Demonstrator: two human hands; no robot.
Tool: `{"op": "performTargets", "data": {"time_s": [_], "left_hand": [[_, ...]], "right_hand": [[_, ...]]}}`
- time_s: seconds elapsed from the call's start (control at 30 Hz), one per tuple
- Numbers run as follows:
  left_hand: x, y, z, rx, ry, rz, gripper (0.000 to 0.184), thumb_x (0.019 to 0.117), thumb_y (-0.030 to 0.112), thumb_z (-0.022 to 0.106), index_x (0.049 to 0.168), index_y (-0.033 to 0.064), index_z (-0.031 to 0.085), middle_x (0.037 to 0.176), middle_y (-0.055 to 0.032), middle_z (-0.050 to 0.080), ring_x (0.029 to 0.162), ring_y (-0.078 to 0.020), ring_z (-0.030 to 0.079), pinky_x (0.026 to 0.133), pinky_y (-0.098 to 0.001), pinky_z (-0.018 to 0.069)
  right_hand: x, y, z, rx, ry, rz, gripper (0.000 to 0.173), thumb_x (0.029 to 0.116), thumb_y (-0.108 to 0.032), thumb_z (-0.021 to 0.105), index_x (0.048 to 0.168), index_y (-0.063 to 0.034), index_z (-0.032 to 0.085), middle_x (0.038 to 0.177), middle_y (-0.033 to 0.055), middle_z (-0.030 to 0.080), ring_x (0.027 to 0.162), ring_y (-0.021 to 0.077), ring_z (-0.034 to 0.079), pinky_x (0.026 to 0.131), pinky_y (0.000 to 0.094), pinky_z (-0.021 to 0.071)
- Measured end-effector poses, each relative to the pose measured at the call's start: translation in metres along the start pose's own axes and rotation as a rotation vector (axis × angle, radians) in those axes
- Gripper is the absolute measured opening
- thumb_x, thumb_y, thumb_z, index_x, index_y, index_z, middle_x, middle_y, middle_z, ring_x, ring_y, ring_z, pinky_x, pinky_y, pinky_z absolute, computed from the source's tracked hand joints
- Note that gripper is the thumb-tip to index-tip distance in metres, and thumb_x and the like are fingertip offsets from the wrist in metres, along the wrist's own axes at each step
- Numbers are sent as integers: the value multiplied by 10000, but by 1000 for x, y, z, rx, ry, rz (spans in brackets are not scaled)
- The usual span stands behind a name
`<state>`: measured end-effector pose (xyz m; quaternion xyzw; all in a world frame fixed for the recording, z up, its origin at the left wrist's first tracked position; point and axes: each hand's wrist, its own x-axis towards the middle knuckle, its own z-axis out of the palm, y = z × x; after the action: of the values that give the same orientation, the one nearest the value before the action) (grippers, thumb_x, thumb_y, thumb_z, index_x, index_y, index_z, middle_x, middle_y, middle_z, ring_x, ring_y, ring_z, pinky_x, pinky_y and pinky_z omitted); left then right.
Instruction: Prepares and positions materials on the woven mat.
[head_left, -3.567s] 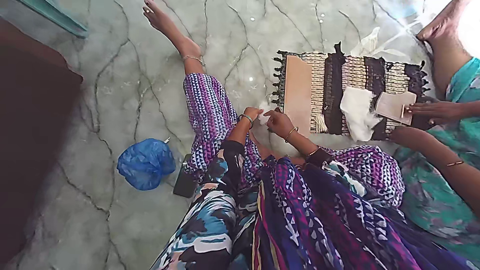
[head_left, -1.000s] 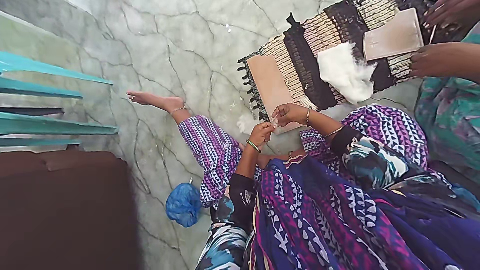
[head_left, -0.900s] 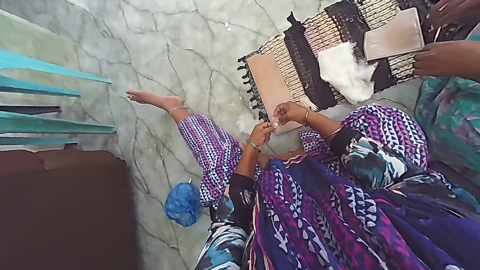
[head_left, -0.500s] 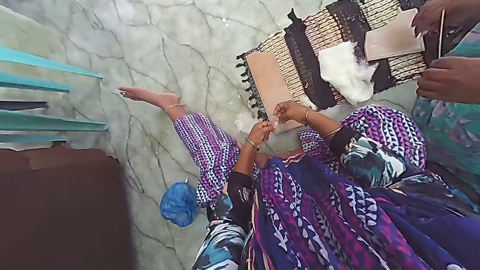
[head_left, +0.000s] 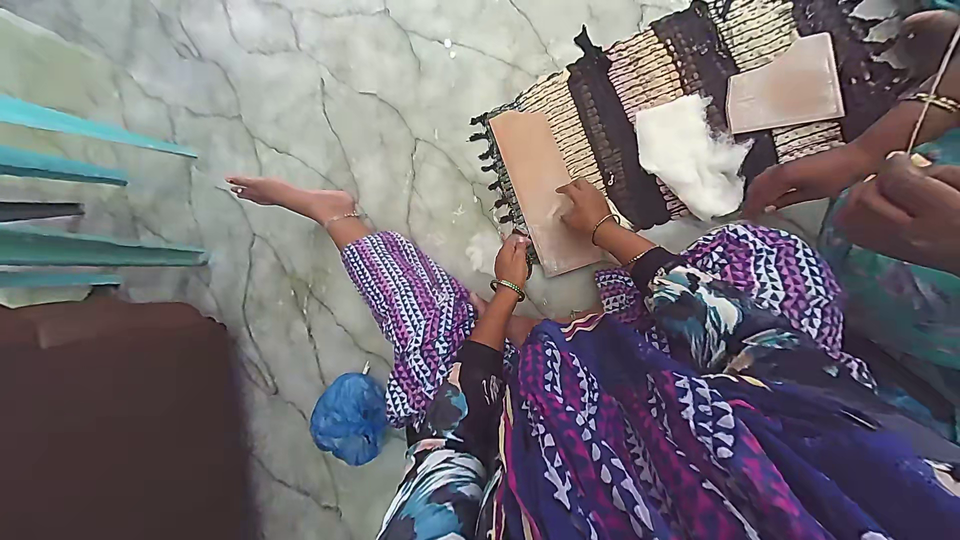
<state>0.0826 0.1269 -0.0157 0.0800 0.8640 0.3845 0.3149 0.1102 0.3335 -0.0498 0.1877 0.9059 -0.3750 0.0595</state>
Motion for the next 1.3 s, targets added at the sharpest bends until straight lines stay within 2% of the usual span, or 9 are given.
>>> {"op": "performTargets", "data": {"time_s": [0.1, 0.63, 0.8, 0.97, 1.07, 1.13, 1.2, 1.27, 1.3], "left_hand": [[0, 0, 9, 81, 19, 44, 355, 1121, 141, 387, 1311, -39, 628, 1210, -261, 683, 1155, -383, 655, 1036, -567, 477], [30, -4, 42, 326, 54, 100, 331, 1103, 131, 416, 1317, -19, 620, 1300, -238, 661, 1226, -391, 645, 1037, -581, 502], [27, 7, 37, 361, 21, 9, 323, 1091, 148, 444, 1322, -13, 603, 1246, -242, 686, 1179, -401, 670, 996, -603, 516], [21, 14, 25, 341, -69, -52, 309, 1050, 165, 549, 1291, -23, 594, 1199, -272, 684, 1158, -443, 662, 954, -642, 523], [24, 15, 17, 375, -184, -71, 309, 1040, 181, 588, 1269, -21, 636, 1217, -251, 692, 1204, -416, 648, 1028, -627, 489], [23, 6, 17, 381, -195, -42, 279, 1028, 169, 607, 1232, -14, 663, 1186, -238, 703, 1187, -405, 652, 1028, -622, 488], [20, 2, 17, 359, -184, -41, 273, 1027, 168, 610, 1231, -3, 669, 1183, -223, 704, 1187, -388, 653, 1033, -603, 493], [18, 0, 17, 345, -166, -51, 271, 1029, 169, 607, 1228, -3, 671, 1206, -218, 696, 1200, -377, 645, 1043, -590, 488], [16, 0, 18, 349, -155, -51, 267, 1027, 167, 608, 1222, -3, 675, 1210, -218, 695, 1200, -376, 645, 1041, -589, 490]], "right_hand": [[0, -5, -5, -33, -4, -11, 560, 828, -38, 785, 1366, -47, 632, 1359, 280, 582, 1264, 480, 552, 1016, 667, 432], [-4, -4, -1, -136, -17, -33, 587, 851, -70, 772, 1408, -41, 592, 1424, 264, 551, 1299, 476, 533, 1024, 683, 420], [-15, -5, 26, -419, -289, -327, 602, 1093, -273, 450, 1595, 23, 301, 1710, 182, 194, 1586, 357, 190, 1262, 602, 135], [-28, -7, 32, -489, -371, -274, 809, 1030, -421, 557, 1617, 25, 223, 1717, 196, 147, 1591, 368, 156, 1263, 593, 127], [-48, -9, 17, -555, -448, -212, 913, 1003, -513, 594, 1624, 22, 191, 1719, 200, 129, 1594, 362, 144, 1268, 583, 111], [-60, -16, 6, -622, -526, -164, 906, 1004, -542, 577, 1620, 17, 216, 1717, 200, 141, 1594, 357, 145, 1277, 572, 86], [-59, -26, -3, -669, -552, -168, 801, 1031, -531, 519, 1582, 20, 331, 1679, 208, 267, 1569, 362, 235, 1276, 587, 78], [-53, -30, -7, -605, -426, -235, 626, 1068, -417, 477, 1495, 40, 473, 1580, 235, 442, 1514, 377, 362, 1275, 590, 102], [-49, -28, -4, -554, -341, -275, 572, 1073, -340, 474, 1490, 51, 476, 1578, 243, 442, 1508, 381, 375, 1272, 587, 130]]}}
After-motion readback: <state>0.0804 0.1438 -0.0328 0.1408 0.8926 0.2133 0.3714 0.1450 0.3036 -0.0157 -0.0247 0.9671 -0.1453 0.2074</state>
